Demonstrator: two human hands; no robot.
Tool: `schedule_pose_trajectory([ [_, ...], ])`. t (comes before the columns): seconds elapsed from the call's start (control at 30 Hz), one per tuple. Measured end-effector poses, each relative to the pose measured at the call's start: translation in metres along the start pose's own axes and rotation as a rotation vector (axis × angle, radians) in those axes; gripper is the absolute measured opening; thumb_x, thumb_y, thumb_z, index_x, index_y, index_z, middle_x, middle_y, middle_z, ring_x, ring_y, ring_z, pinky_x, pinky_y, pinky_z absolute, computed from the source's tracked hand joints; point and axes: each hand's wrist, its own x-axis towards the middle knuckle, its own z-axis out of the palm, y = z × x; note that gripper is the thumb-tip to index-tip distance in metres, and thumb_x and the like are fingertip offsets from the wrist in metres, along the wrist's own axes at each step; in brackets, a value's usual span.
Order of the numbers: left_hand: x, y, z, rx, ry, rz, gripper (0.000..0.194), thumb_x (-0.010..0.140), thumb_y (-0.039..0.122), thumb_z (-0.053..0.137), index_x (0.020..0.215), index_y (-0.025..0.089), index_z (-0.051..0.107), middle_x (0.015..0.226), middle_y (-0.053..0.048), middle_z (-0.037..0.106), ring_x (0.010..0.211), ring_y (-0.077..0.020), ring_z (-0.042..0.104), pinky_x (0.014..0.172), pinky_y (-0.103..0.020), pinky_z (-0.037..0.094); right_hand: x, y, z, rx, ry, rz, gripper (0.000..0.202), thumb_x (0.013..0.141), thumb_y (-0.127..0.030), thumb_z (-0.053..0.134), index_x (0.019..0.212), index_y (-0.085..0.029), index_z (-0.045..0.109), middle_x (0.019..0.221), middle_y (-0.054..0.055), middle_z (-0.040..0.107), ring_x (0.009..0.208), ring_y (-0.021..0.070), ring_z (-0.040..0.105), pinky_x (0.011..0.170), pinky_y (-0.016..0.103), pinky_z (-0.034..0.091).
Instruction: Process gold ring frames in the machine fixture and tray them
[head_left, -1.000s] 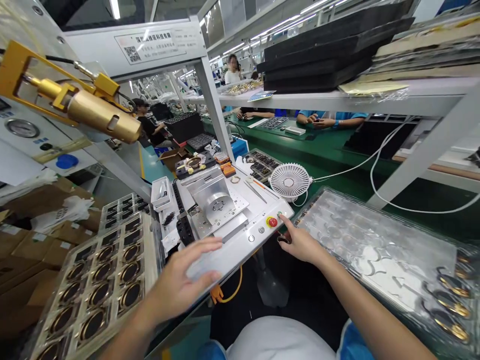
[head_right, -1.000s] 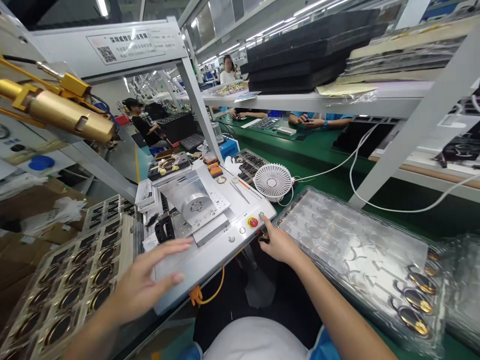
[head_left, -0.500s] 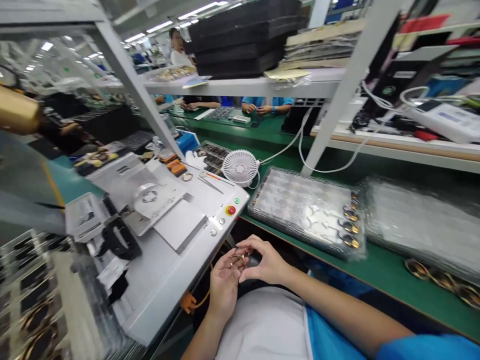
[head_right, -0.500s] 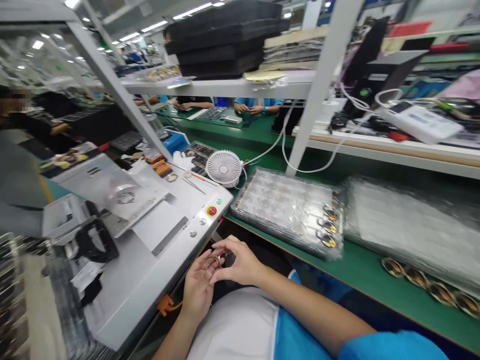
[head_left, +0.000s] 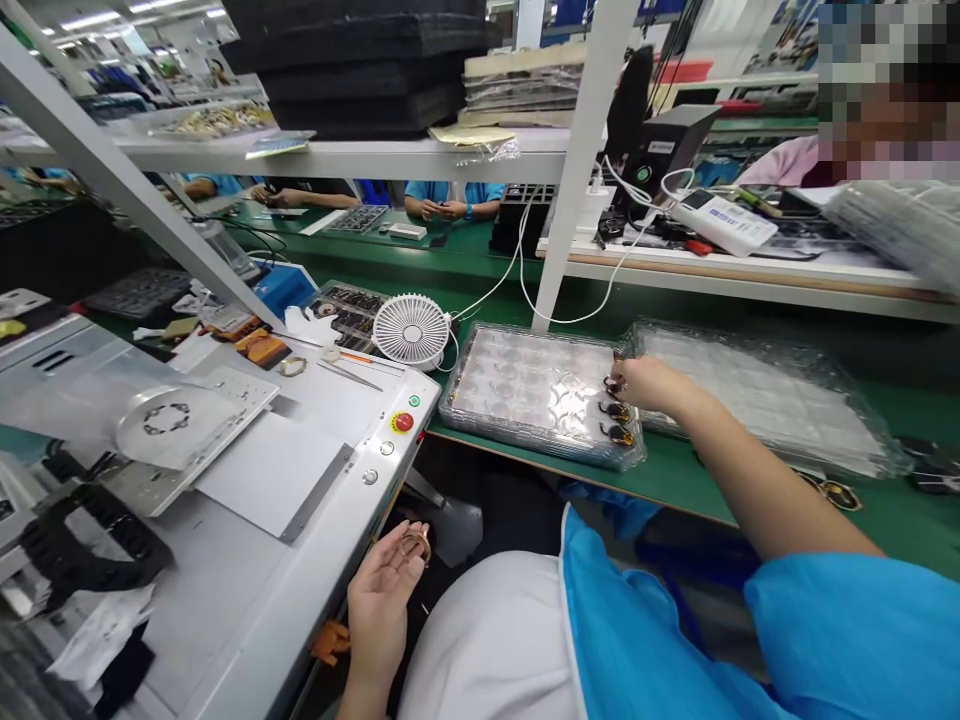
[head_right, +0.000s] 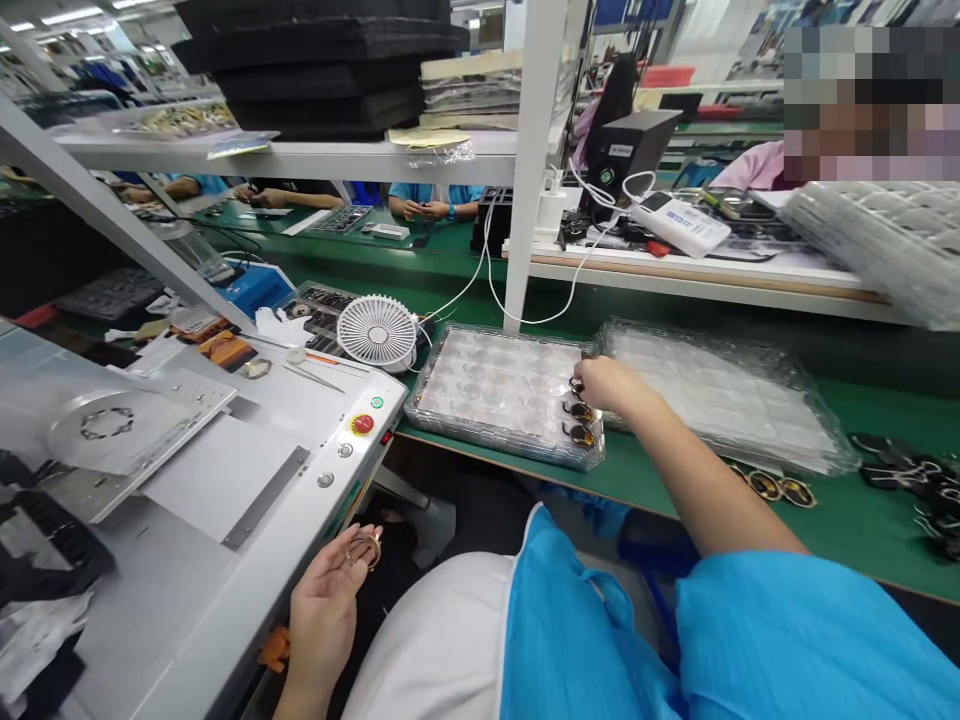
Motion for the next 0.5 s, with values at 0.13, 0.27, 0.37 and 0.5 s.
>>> schedule_pose_trajectory([
  [0.13,0.001,0.001,0.007,0.004,-0.001,-0.023,0.048,0.071,0.035,0.092,0.112,0.018,0.074,0.112,-0.01,0.074,0.107,-0.0243,0.072,0.1,-0.035,0.058,-0.005,0.005,0.014,-0.053,0.005,-0.061,0.031,0.081,-0.012,0.055,0.107,-0.012,0.072,0.107,0.02,0.066,0.089,0.0163,0.062,0.086,0.034,0.047],
  [0.27,-0.001,0.003,0.013,0.017,-0.04,-0.02,0.045,0.072,0.033,0.09,0.111,0.019,0.073,0.11,-0.009,0.074,0.106,-0.026,0.072,0.099,-0.038,0.059,-0.003,0.008,0.012,-0.041,0.028,-0.099,0.027,0.082,-0.016,0.053,0.1,-0.007,0.072,0.099,0.021,0.066,0.086,0.0181,0.061,0.082,0.032,0.044],
  [0.37,-0.001,0.005,0.014,0.008,-0.066,-0.044,0.044,0.072,0.033,0.09,0.11,0.019,0.073,0.108,-0.009,0.073,0.106,-0.026,0.072,0.098,-0.037,0.059,-0.006,0.0,0.012,0.077,0.093,-0.061,0.034,0.086,-0.021,0.051,0.113,-0.01,0.069,0.098,0.016,0.069,0.086,0.015,0.063,0.085,0.029,0.047],
  [0.5,-0.001,0.01,0.021,-0.005,-0.248,-0.098,0.057,0.07,0.033,0.092,0.12,0.018,0.071,0.124,-0.016,0.068,0.106,-0.0294,0.071,0.093,-0.037,0.06,-0.032,-0.062,0.037,0.904,0.027,-0.17,0.056,0.084,-0.036,0.061,0.135,-0.018,0.052,0.102,0.007,0.066,0.072,0.0054,0.061,0.07,0.021,0.054],
])
